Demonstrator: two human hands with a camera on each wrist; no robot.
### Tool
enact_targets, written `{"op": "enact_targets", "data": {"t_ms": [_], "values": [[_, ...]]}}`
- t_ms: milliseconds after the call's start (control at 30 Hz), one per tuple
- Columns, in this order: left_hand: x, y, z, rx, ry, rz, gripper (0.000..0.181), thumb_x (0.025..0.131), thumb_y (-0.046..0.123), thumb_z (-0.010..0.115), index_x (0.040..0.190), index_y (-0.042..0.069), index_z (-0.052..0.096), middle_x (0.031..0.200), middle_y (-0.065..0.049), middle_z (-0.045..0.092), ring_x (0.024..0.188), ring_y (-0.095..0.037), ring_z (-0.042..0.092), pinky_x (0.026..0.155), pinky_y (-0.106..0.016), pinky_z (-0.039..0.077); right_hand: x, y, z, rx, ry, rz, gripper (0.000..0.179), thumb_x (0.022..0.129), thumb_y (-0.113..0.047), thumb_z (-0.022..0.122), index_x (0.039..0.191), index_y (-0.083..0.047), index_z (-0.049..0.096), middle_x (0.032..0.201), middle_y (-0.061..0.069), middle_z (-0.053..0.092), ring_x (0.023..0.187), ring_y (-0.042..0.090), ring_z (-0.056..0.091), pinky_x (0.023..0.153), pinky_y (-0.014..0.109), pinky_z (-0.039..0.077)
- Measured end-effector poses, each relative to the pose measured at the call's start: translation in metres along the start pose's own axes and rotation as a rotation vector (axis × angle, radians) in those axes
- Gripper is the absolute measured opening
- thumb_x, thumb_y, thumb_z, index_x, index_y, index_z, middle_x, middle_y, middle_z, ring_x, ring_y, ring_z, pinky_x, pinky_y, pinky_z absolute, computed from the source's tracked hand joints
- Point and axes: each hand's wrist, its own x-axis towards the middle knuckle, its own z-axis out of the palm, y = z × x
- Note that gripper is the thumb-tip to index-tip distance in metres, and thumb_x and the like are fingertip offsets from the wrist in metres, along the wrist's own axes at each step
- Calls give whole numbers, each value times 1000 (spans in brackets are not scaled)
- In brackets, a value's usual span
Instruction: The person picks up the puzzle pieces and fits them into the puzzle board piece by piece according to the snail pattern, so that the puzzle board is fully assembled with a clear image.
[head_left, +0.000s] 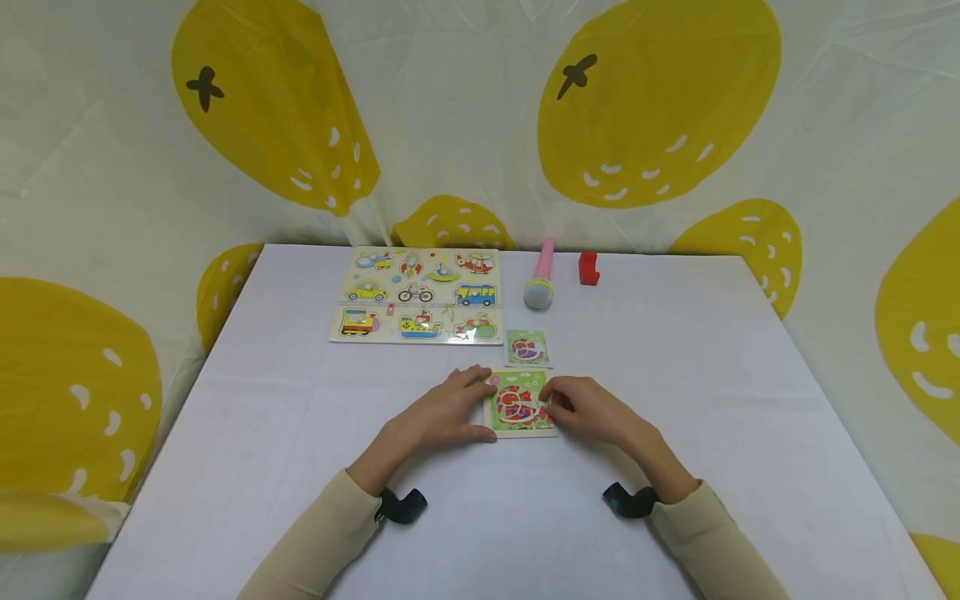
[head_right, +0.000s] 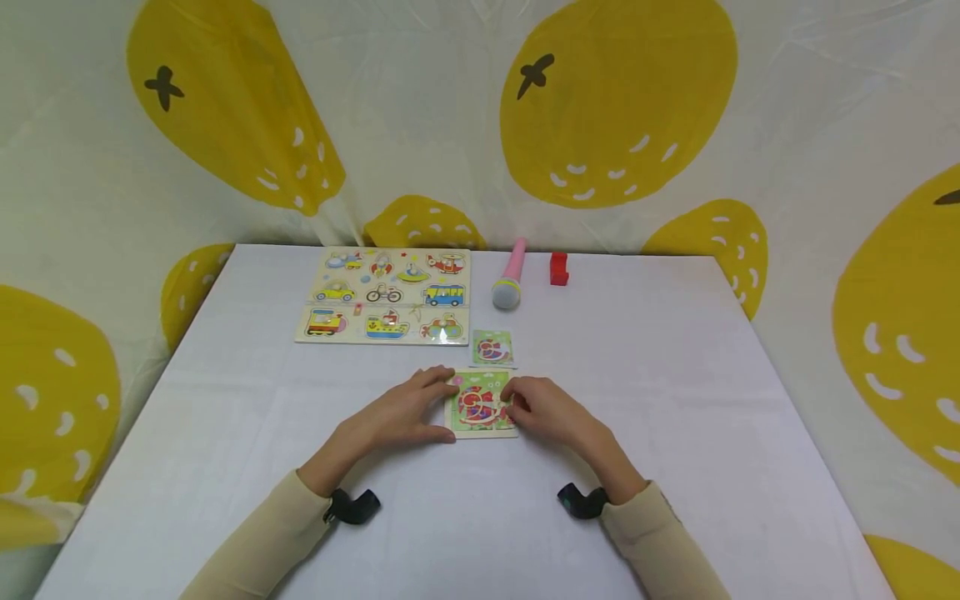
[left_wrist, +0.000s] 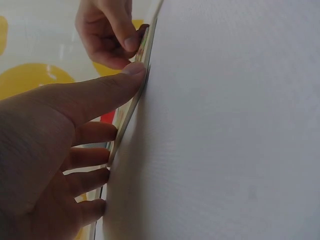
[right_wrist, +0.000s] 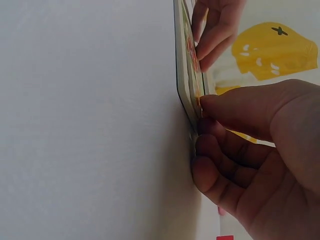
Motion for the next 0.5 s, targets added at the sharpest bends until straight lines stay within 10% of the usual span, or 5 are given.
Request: {"op": "enact_targets", "data": {"t_ms": [500], "values": [[-1,-4,-1,-7,1,-12,78,83,51,78,146,13,52,161,-7,36,152,-30,31,125,-47,25,9,-1,9,-35,56,-33,17,89,-20,77,99,-11,66,75,-4,52,70,8,47,61,21,41]]}}
